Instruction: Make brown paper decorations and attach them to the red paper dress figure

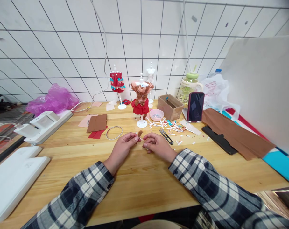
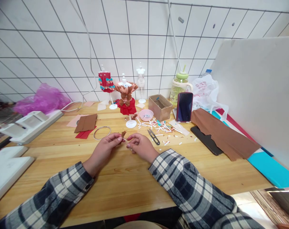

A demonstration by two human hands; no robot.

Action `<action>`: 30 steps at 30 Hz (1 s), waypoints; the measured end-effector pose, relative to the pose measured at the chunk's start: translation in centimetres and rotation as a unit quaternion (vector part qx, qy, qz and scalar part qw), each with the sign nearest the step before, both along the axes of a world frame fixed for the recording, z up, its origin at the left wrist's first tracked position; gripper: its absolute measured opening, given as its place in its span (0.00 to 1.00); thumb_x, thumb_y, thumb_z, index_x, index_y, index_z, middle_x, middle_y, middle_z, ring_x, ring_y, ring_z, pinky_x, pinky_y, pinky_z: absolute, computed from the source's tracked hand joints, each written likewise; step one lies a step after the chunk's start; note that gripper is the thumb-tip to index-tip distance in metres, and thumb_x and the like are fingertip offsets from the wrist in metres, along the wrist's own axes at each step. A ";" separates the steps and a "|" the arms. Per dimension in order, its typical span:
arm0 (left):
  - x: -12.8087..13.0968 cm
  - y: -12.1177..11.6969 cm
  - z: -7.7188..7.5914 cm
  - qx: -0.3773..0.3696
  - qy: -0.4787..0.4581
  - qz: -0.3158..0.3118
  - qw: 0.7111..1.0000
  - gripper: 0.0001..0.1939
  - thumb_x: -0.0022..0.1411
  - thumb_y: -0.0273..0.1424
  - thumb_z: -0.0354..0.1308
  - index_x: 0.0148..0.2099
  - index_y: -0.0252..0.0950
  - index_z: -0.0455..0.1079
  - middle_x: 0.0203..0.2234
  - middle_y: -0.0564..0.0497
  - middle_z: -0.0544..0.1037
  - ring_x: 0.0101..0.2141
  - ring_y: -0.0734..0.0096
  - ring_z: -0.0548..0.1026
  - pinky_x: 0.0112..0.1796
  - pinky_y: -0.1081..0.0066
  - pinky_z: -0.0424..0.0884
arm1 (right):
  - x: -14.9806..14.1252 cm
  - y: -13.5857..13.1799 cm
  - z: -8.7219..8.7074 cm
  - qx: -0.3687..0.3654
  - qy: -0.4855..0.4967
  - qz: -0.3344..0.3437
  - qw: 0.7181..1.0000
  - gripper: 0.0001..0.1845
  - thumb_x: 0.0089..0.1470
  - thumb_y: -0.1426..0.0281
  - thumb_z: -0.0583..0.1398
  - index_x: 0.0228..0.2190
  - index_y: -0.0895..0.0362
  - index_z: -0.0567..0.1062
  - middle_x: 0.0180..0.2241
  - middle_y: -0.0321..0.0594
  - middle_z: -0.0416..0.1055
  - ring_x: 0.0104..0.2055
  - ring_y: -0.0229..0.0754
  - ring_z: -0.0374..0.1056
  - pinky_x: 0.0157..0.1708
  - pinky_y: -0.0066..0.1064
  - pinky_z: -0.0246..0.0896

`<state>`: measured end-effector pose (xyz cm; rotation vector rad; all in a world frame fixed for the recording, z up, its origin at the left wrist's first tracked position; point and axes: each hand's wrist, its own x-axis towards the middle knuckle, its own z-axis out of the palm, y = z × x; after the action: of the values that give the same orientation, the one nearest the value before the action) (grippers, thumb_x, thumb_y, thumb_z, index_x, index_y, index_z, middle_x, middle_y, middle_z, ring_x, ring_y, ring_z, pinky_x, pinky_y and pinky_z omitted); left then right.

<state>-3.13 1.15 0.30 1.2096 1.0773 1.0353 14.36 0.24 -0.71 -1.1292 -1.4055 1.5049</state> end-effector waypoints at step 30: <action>-1.4 -0.5 2.1 0.477 0.424 -0.197 0.745 0.10 0.64 0.29 0.50 0.39 0.41 0.73 0.35 0.51 0.78 0.44 0.66 0.71 0.58 0.54 0.47 | 2.3 0.9 0.1 -0.103 -0.004 0.120 0.987 0.13 0.43 0.62 0.66 0.28 0.59 0.76 0.25 0.36 0.73 0.23 0.31 0.63 0.16 0.19 0.54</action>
<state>-4.56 0.63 2.37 2.8078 0.8198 0.6509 16.67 1.12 -0.57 -1.1204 -1.4573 1.8534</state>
